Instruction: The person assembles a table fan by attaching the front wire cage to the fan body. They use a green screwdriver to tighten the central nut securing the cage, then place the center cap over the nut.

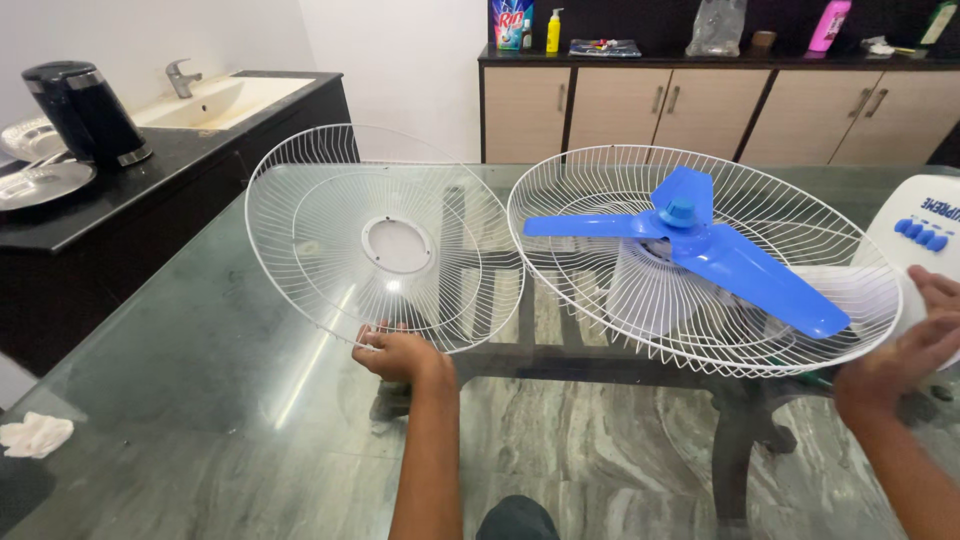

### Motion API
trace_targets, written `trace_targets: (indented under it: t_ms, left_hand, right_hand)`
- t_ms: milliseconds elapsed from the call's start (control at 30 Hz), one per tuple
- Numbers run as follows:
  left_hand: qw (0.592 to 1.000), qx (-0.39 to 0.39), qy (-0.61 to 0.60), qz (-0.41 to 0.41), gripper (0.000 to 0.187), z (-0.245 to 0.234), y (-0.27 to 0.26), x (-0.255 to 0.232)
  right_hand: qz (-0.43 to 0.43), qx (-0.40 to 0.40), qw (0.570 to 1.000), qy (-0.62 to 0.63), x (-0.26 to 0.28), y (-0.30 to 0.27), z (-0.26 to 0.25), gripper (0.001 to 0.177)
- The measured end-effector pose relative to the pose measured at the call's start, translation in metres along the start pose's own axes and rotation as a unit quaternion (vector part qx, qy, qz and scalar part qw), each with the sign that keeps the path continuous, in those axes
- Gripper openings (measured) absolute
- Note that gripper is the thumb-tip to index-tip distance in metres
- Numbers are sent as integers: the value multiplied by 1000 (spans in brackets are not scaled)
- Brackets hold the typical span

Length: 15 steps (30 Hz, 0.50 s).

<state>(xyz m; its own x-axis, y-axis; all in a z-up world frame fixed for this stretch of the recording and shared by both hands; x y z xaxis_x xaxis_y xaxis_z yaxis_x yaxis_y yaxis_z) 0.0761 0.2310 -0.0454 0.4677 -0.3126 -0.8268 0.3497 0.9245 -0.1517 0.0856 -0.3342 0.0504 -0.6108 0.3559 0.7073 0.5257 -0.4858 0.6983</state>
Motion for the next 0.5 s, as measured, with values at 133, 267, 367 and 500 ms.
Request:
trace_targets:
  t_ms: [133,267,367,500]
  left_hand:
    - [998,-26,19,-45,25,-4,14,22]
    - [997,-49,12,-62,20,-7,17,34]
    - [996,-53,12,-66,19,-8,16,34]
    - [996,-40,17,-82,21,-5,12,30]
  right_hand:
    - [-15,25,999,-12,-14,1,14,32]
    - [-9,62,998,-2,-27,-6,21,33]
    - [-4,79,997,3,-36,-9,16,35]
    - [-5,92,996,0,-44,-7,10,37]
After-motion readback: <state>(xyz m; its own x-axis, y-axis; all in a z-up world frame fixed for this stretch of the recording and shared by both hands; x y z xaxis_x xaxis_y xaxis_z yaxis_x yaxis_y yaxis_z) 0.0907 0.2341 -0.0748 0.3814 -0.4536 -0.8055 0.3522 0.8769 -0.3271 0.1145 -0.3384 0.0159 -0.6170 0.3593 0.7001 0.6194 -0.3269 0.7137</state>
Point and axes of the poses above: each hand's wrist, its own y-axis towards the middle knuckle, its own z-axis out of the palm, x = y × z, the point moved 7 cm from there along y, towards the middle knuckle, and after that the axes turned 9 degrees about x, right-handed, at the moved point
